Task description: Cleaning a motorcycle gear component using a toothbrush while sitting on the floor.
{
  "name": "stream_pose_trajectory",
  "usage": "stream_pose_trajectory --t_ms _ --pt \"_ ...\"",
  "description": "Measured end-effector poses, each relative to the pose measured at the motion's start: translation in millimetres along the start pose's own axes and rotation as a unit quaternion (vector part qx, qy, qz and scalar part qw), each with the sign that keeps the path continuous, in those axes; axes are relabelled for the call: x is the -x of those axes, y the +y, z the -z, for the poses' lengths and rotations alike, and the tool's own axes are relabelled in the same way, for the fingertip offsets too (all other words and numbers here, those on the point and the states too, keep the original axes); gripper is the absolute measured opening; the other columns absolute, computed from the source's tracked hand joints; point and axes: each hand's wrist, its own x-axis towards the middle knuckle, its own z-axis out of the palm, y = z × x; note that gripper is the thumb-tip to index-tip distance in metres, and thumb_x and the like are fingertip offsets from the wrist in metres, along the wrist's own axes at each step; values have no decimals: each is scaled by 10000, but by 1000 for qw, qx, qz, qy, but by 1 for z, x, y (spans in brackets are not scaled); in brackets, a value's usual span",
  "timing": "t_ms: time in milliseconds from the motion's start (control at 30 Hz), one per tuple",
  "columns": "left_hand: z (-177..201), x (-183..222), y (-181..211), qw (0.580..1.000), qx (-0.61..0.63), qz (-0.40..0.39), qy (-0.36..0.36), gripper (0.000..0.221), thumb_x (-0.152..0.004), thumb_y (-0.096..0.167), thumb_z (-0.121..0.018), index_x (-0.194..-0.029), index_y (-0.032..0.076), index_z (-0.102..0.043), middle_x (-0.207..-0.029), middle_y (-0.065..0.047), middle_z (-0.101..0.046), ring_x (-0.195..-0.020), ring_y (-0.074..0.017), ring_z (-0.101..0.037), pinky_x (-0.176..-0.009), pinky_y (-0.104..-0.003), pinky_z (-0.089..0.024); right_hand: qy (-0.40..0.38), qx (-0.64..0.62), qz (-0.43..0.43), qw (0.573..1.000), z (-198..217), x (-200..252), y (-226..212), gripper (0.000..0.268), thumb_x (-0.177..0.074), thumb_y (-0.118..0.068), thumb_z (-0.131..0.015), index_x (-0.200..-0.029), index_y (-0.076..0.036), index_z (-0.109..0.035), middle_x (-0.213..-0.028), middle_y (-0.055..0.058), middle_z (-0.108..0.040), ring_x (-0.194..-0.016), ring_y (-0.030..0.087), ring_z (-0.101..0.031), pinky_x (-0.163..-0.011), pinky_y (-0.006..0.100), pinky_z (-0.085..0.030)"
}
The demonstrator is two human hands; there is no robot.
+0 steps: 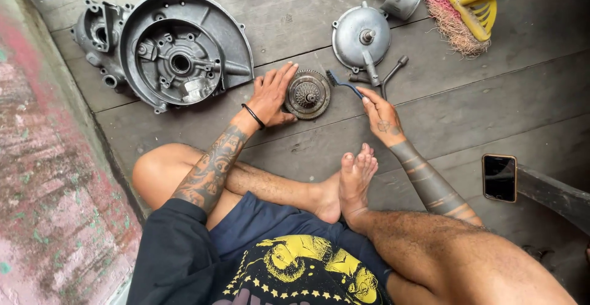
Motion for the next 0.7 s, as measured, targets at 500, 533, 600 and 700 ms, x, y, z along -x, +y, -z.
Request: stream_pose_trajectory --t_ms 500,533,600,700 --pt "-8 -9 -8 993 56 -104 8 1363 -621 344 -965 -1646 122 -94 -1691 -145 -171 -1455 -366 -286 -1064 -553 -199 -24 70 69 995 2 -32 -35 333 -1080 -67 -520 -1369 -96 -683 -1272 190 -702 -1169 414 -639 -929 532 -535" --pt "-9 -8 -8 993 53 -108 9 1369 -620 347 -972 -1648 126 -96 -1690 -138 -179 -1458 -358 -288 -1060 -546 -210 -37 30 35 998 0 -29 -24 341 -1090 -79 -497 -1377 -116 -676 -1294 162 -693 -1175 388 -637 -916 515 -536" --pt "-7 -9 -10 993 47 -109 12 1374 -618 349 -979 -1649 129 -97 -1689 -132 -187 -1461 -351 -290 -1057 -540 -221 -50 -12 5 999 2 -32 -27 350 -1099 -91 -474 -1386 -136 -669 -1316 135 -684 -1181 361 -634 -903 498 -536" --pt "-7 -10 -10 992 56 -110 15 1362 -622 349 -979 -1647 131 -107 -1689 -129 -194 -1458 -346 -300 -1052 -538 -229 -30 67 43 996 8 -33 -53 337 -1096 -52 -494 -1377 -94 -674 -1287 194 -692 -1176 445 -613 -891 562 -529"
